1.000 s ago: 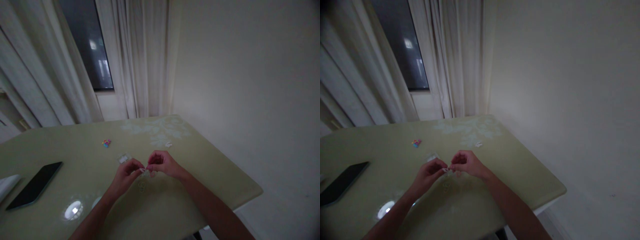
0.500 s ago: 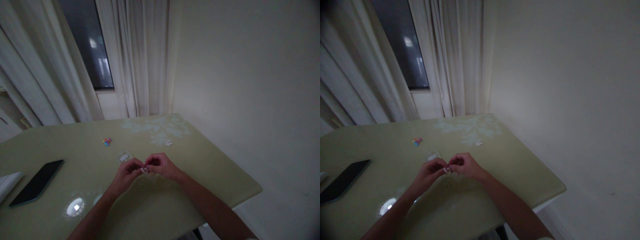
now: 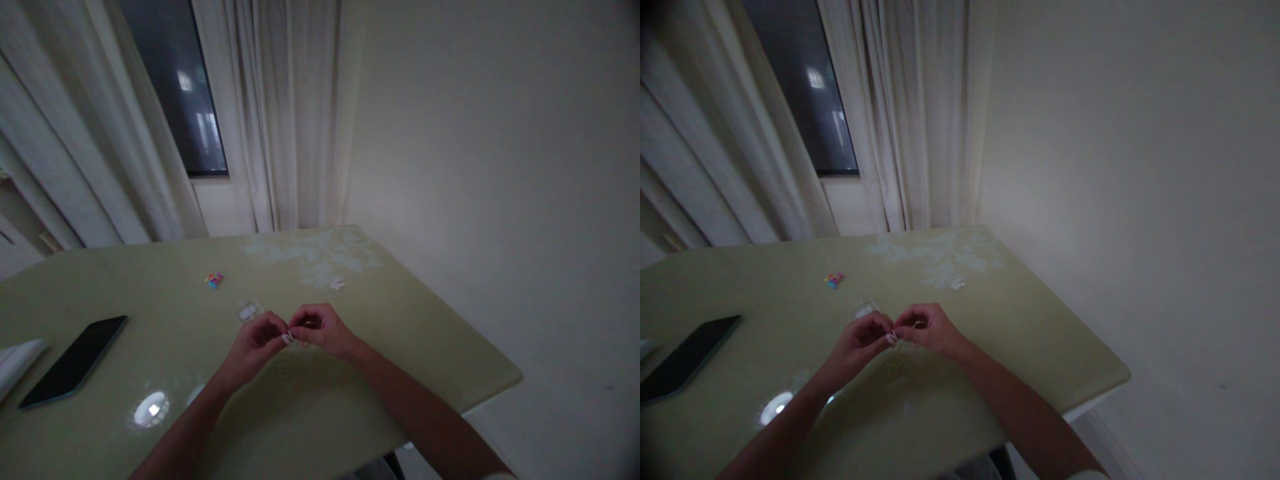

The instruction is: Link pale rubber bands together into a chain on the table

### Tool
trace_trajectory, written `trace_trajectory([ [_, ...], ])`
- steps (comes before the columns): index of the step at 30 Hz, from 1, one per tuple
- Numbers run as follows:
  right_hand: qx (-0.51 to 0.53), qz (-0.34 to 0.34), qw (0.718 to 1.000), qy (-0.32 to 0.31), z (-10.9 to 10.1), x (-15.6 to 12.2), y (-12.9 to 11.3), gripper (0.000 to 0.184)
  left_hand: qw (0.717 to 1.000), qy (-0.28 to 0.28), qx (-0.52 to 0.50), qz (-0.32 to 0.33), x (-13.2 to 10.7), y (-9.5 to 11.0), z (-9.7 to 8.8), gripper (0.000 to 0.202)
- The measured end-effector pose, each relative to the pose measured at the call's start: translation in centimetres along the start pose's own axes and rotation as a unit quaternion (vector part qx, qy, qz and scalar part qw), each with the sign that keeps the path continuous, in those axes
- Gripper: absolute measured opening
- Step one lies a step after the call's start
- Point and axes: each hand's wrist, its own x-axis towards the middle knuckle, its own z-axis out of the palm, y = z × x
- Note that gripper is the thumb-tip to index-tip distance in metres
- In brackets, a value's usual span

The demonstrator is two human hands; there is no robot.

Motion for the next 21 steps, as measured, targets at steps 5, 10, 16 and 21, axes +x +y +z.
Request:
trace_trajectory([
  [5,-0.087,-0.082,0.991,0.062,0.7,-0.3,-0.2,0.022,0.997,0.053,0.043,0.030,0.1,-0.2,0.2,0.021],
  [10,-0.131,-0.084,0.983,0.094,1.2,-0.3,0.1,0.018,0.991,0.068,0.097,0.066,0.3,-0.1,-0.2,0.018],
  [16,-0.092,-0.060,0.986,0.129,1.7,0.1,1.1,0.020,0.976,0.040,0.187,0.109,0.8,0.3,-1.1,0.016],
  [21,-0.089,-0.050,0.988,0.116,1.5,0.6,1.3,0.019,0.972,0.045,0.210,0.090,0.9,0.4,-1.4,0.015],
])
